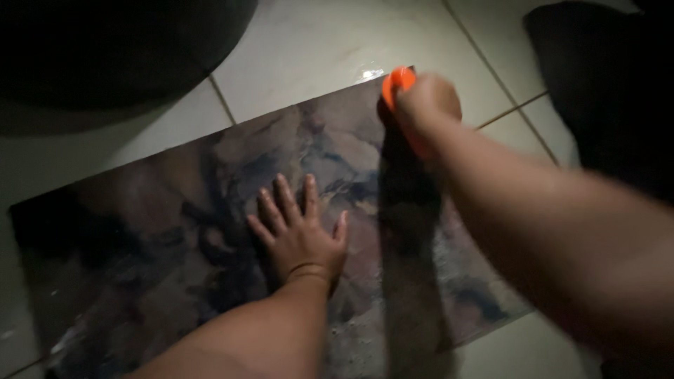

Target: The person scrubs a patterned floor mat with an orange scrubbing tool while sprinkling white powder detergent onto the surface. They use their left hand to hold the mat steady and their right hand to scrub in circular and back-and-forth motions.

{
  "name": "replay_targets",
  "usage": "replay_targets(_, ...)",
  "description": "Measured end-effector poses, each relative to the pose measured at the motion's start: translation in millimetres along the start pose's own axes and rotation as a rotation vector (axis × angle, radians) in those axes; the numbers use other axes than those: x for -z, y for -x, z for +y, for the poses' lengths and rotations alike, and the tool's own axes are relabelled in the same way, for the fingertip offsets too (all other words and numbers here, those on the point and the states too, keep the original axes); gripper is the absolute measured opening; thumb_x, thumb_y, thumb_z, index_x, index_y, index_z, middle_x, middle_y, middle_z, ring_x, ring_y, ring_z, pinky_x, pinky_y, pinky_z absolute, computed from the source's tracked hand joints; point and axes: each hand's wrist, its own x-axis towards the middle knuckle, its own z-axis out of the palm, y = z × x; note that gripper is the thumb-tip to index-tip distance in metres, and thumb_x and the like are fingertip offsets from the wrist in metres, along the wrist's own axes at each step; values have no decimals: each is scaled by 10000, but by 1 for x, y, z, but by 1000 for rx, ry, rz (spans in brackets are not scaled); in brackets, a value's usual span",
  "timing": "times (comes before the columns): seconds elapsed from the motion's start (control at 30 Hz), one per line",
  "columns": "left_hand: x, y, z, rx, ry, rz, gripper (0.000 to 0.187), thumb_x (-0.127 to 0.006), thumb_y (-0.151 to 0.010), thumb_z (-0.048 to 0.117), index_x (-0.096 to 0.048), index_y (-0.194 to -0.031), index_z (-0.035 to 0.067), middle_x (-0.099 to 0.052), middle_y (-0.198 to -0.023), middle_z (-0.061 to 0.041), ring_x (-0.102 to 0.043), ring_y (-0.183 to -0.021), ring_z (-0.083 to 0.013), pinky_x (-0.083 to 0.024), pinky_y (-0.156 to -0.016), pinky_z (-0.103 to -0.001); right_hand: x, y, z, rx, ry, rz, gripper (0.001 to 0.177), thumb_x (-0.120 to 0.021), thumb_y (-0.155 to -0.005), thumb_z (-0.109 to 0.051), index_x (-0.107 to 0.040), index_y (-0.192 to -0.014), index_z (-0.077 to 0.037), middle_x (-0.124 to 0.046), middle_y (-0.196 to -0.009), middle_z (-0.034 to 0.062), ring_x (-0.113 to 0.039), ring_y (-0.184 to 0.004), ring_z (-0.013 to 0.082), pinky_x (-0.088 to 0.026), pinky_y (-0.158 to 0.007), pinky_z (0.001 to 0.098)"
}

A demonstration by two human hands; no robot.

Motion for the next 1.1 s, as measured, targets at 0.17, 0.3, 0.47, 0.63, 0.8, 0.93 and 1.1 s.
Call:
replay_targets(0.17,0,-2,-1,3,-24,3,871,-425,-878,676,-161,-1624,311,-22,-1701,-141,-6,-1527,-407,-18,-1171,-651,13,83,69,7,221,38,574,-633,-934,-608,-767,-962,-51,-737,-952,240,-711,-890,443,-555,-763,537)
replay_targets(0.3,0,1,-3,-15,-9,25,854,-419,-883,675,-160,-1606,304,-26,-1679,-149,-16,-1525,-409,-29,-1165,-661,23,160,148,-163,367,-38,591,-619,-926,-635,-759,-1008,-67,-745,-945,213,-722,-878,418,-558,-744,526)
replay_targets(0.47,3,0,-1,-4,-39,-29,847,-413,-887,670,-139,-1611,324,2,-1684,-148,-1,-1530,-418,-20,-1170,-654,23,179,177,-162,358,-21,559,-607,-945,-608,-745,-1028,-72,-745,-923,217,-714,-871,424,-548,-746,529)
replay_targets(0.63,1,-1,-2,3,-36,-38,879,-410,-879,663,-123,-1648,350,22,-1726,-138,20,-1523,-407,-5,-1168,-647,10,99,85,81,260,66,584,-644,-947,-621,-761,-902,-51,-725,-846,230,-716,-774,416,-544,-713,537)
replay_targets(0.8,-3,-2,-2,-5,-30,16,834,-429,-887,651,-133,-1599,333,11,-1680,-140,18,-1527,-415,-3,-1163,-663,-14,26,-30,199,25,101,334,-689,-897,-387,-749,-972,-67,-720,-959,217,-694,-890,429,-544,-756,517)
replay_targets(0.93,-2,-1,-2,7,-43,-11,837,-429,-886,643,-141,-1608,333,9,-1682,-135,15,-1527,-403,-6,-1171,-648,-18,30,-44,88,68,-11,312,-688,-896,-363,-747,-993,-73,-746,-982,179,-738,-881,357,-566,-763,484)
replay_targets(1.1,6,-1,1,22,-52,-70,834,-386,-900,685,-114,-1608,339,12,-1689,-130,16,-1535,-396,-15,-1186,-634,-7,75,11,152,187,-10,331,-690,-905,-387,-761,-1021,-85,-739,-1000,198,-719,-896,386,-558,-767,506)
